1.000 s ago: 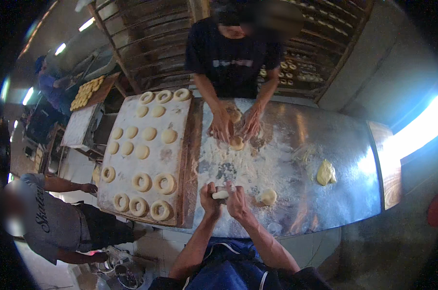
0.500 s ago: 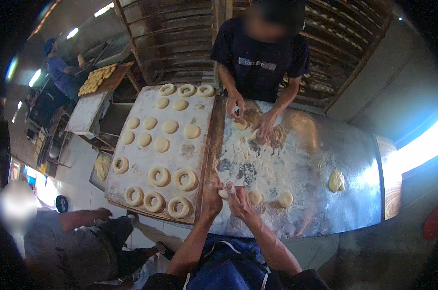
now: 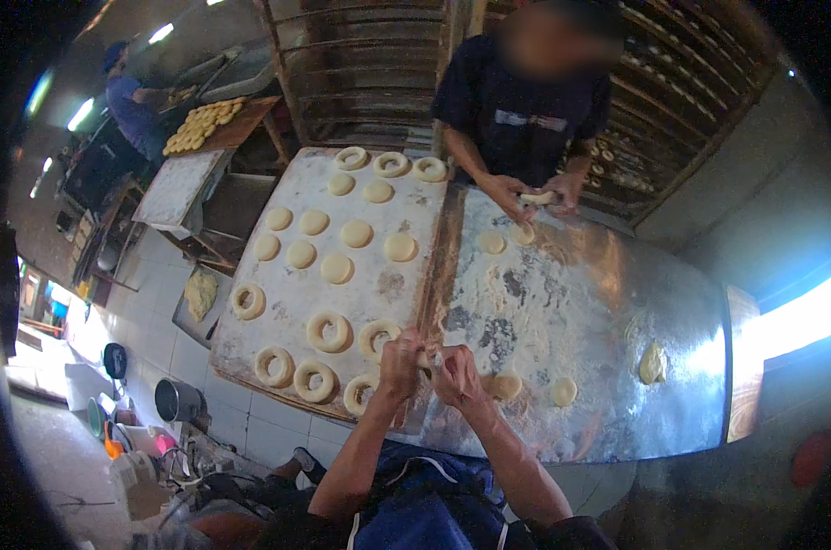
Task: The person shapes dough into ring forms by hand and places them on a wooden board. Coworkers assist by arranging and moving trays of shaped dough in the background.
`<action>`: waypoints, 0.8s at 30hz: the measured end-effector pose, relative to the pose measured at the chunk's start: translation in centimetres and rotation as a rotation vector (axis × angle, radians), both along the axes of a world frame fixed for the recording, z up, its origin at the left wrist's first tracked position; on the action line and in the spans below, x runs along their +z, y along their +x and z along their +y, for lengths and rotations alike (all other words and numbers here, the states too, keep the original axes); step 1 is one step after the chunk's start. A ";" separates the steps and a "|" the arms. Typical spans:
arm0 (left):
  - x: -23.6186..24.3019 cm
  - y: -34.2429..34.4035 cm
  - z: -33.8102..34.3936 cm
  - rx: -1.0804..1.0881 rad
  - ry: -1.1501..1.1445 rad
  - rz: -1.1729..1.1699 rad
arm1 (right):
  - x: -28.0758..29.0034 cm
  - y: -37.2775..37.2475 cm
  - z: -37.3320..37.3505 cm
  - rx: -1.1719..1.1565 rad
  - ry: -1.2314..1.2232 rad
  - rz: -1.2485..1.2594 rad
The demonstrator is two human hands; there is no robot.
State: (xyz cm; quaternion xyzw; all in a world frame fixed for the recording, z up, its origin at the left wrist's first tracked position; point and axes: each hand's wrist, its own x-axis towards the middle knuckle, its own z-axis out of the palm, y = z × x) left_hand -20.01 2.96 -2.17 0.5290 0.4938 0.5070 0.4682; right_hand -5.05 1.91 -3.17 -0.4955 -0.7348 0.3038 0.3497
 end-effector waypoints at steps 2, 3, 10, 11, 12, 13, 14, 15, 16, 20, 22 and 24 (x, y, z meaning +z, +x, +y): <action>0.3 -0.8 0.5 0.088 0.074 -0.042 | -0.1 -0.3 0.4 0.187 -0.042 -0.101; 0.4 -0.7 0.8 0.119 -0.031 -0.610 | -0.2 -0.7 0.2 0.140 0.095 0.053; 0.4 -5.5 1.3 0.176 0.120 0.035 | -0.5 -5.0 2.6 0.206 0.383 -0.004; 0.3 -6.4 1.2 0.175 -0.083 -0.228 | 0.0 -5.9 2.7 0.230 0.078 0.189; 0.4 -7.2 1.0 0.226 -0.045 -0.338 | 0.6 -7.1 3.0 0.218 -0.124 0.253; 0.4 -8.1 0.9 0.274 0.000 -0.446 | 1.4 -8.4 3.3 0.216 -0.234 0.332; 0.5 -8.9 0.7 0.305 0.071 -0.550 | 2.4 -9.9 3.6 0.219 -0.266 0.359; 0.5 -9.6 0.7 0.336 0.208 -0.479 | 3.5 -11.0 4.7 0.263 -0.304 0.258; 0.7 -10.9 0.5 0.353 0.133 -0.419 | 4.5 -12.2 5.1 0.316 -0.314 0.190; 2.1 -19.1 -0.2 0.527 0.053 -0.376 | 7.4 -17.6 6.6 0.479 -0.077 0.369; 2.6 -21.7 1.8 0.714 -0.075 -0.161 | 8.1 -20.1 8.4 0.389 -0.297 0.270; 2.8 -23.5 2.8 0.814 -0.152 0.215 | 8.2 -22.0 9.0 0.285 -0.349 0.117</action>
